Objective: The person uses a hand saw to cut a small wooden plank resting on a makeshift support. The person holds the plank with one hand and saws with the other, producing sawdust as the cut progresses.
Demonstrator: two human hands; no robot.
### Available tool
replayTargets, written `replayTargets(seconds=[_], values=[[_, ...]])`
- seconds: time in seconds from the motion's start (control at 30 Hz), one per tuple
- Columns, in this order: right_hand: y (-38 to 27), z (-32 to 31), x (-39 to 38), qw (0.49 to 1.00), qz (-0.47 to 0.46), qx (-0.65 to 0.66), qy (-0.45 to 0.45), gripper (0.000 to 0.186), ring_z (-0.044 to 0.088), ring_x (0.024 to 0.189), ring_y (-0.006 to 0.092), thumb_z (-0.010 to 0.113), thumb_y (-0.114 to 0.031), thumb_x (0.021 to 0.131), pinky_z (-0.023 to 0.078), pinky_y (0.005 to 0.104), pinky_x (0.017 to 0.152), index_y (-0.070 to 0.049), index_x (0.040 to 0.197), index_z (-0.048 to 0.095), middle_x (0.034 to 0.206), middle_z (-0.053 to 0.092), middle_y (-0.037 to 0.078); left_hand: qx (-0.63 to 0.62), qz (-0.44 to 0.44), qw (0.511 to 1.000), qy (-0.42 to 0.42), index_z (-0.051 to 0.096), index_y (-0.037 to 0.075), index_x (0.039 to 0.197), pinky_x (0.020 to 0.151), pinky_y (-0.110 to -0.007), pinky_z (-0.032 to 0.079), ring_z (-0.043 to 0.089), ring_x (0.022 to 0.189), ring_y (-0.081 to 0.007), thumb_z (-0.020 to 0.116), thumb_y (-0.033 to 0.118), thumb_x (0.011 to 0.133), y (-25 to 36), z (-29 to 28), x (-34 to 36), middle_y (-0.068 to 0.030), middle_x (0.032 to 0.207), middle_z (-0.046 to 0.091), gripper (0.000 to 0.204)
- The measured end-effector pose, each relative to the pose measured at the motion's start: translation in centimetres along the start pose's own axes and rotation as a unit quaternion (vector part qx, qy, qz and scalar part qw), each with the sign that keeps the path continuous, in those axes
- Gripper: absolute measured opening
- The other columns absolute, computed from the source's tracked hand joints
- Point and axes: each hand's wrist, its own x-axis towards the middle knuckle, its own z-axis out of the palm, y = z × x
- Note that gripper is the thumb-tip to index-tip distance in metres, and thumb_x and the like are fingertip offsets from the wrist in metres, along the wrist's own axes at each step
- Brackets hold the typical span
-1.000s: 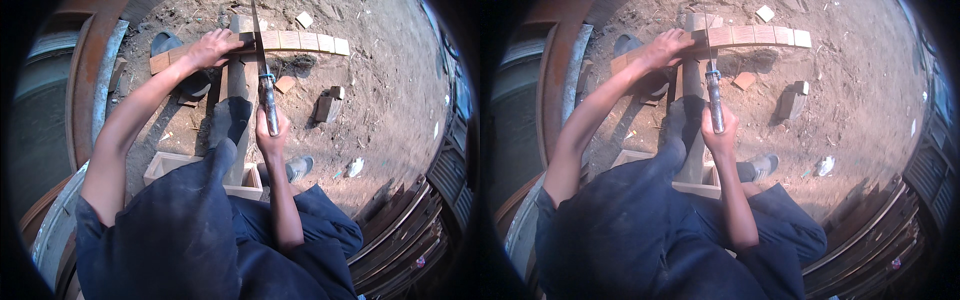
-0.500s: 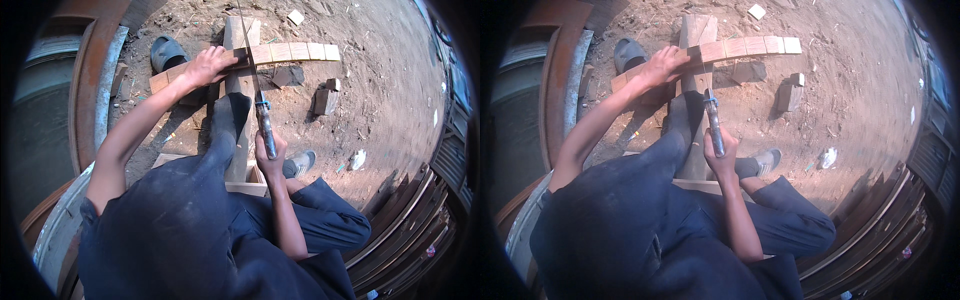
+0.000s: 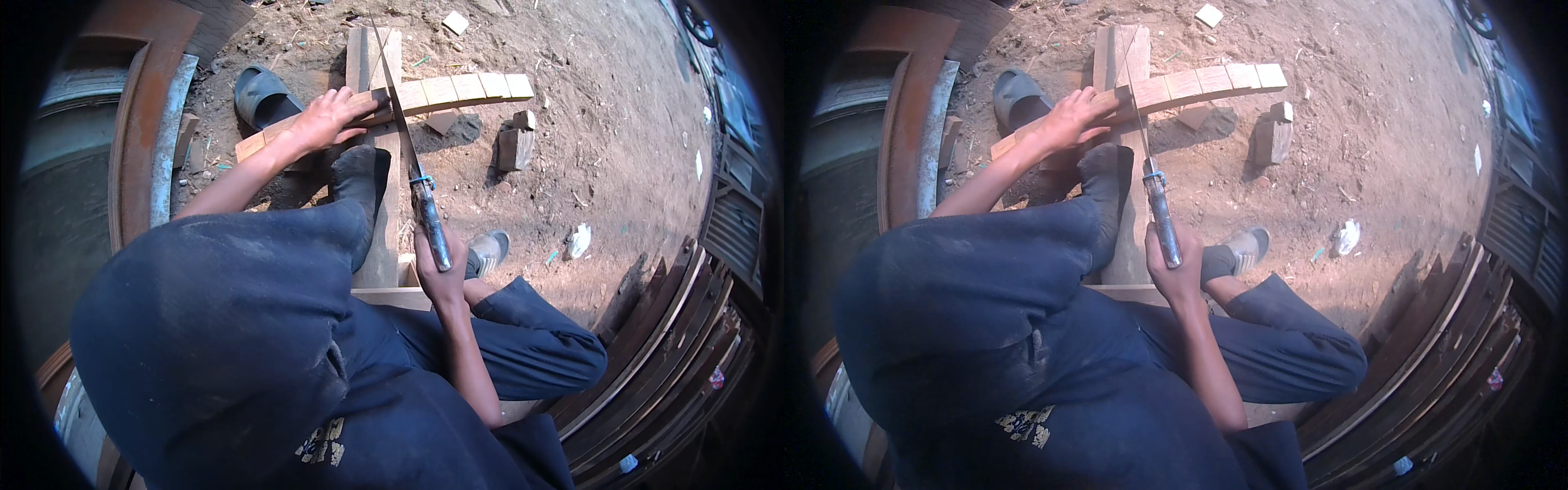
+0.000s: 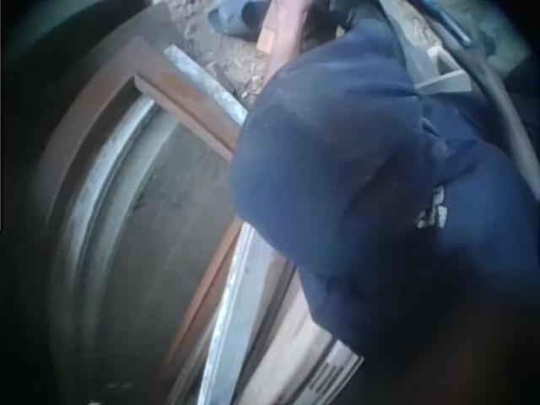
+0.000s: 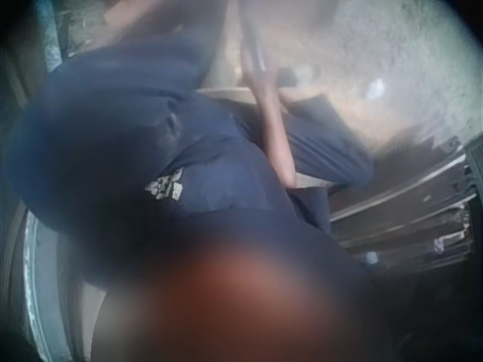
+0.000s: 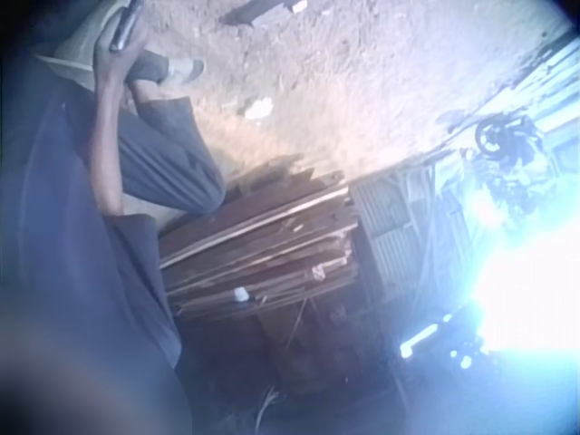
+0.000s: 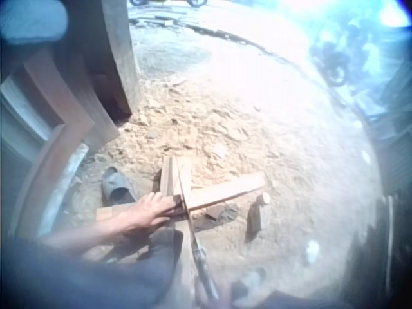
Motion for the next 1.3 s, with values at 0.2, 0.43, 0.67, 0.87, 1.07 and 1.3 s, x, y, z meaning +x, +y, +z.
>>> replayTargets(seconds=[0.2, 0.43, 0.67, 0.87, 1.07, 1.3], values=[[-1.9, -1.3, -1.8, 1.0, 0.021, -0.008, -0.019, 0.018, 0.042, 0.048, 0.0077, 0.061, -0.007, 0.086, 0.035, 0.029, 0.046, 0.002, 0.073, 0.055, 0.053, 0.047, 0.007, -0.071, 0.021, 0.997, -0.024, 0.054, 0.019, 0.128, 0.082, -0.045, 0.048, 0.055, 0.096, -0.0366, 0.065, 0.035, 0.083, 1.5, -0.8, -1.4, -0.0178, 0.105, 0.052, 0.048], [-0.2, -1.5, -1.5, 0.998, 0.046, 0.035, 0.004, 0.012, 0.043, 0.051, 0.0072, 0.061, -0.007, 0.086, 0.036, 0.0279, 0.048, 0.002, 0.079, 0.059, 0.056, 0.051, 0.005, -0.063, 0.021, 0.995, -0.079, 0.046, 0.021, 0.135, 0.083, -0.046, 0.048, 0.055, 0.097, -0.0371, 0.064, 0.035, 0.084, 1.3, -1.2, -0.9, -0.0176, 0.105, 0.052, 0.056], [-0.8, -3.4, -1.0, 0.994, 0.049, 0.051, 0.079, 0.013, 0.046, 0.058, 0.0089, 0.058, -0.008, 0.087, 0.037, 0.0274, 0.052, 0.004, 0.08, 0.058, 0.063, 0.052, 0.003, -0.192, -0.042, 0.978, -0.076, 0.03, 0.019, 0.141, 0.093, -0.047, 0.046, 0.054, 0.11, -0.0405, 0.075, 0.043, 0.073, -0.7, -1.5, 0.5, -0.0198, 0.122, 0.053, 0.085], [-2.1, -6.7, -0.3, 0.975, 0.071, 0.109, 0.182, 0.018, 0.04, 0.046, 0.0063, 0.055, -0.011, 0.089, 0.028, 0.0234, 0.041, -0.003, 0.073, 0.051, 0.056, 0.046, 0.0, -0.148, -0.121, 0.977, -0.097, 0.043, 0.005, 0.131, 0.091, -0.045, 0.045, 0.055, 0.109, -0.0383, 0.073, 0.046, 0.075, 0.7, -2.6, 0.8, -0.0213, 0.116, 0.056, 0.075], [-1.0, -7.3, 0.1, 0.963, 0.038, 0.139, 0.228, 0.025, 0.029, 0.037, 0.0051, 0.053, -0.01, 0.092, 0.022, 0.0225, 0.035, -0.006, 0.07, 0.041, 0.051, 0.036, -0.002, 0.058, -0.048, 0.992, 0.097, 0.047, 0.007, 0.129, 0.084, -0.044, 0.047, 0.057, 0.1, -0.0351, 0.065, 0.05, 0.08, 0.8, -0.5, -0.8, -0.0161, 0.109, 0.055, 0.067], [-0.9, -6.5, -0.6, 0.953, 0.101, 0.205, 0.199, 0.02, 0.039, 0.046, 0.005, 0.054, -0.01, 0.089, 0.027, 0.0226, 0.041, -0.004, 0.071, 0.049, 0.055, 0.044, -0.002, -0.111, -0.301, 0.919, -0.227, 0.063, -0.002, 0.107, 0.076, -0.043, 0.052, 0.066, 0.084, -0.0358, 0.063, 0.074, 0.067, -1.9, -3.4, 0.9, -0.0203, 0.085, 0.065, 0.086]])
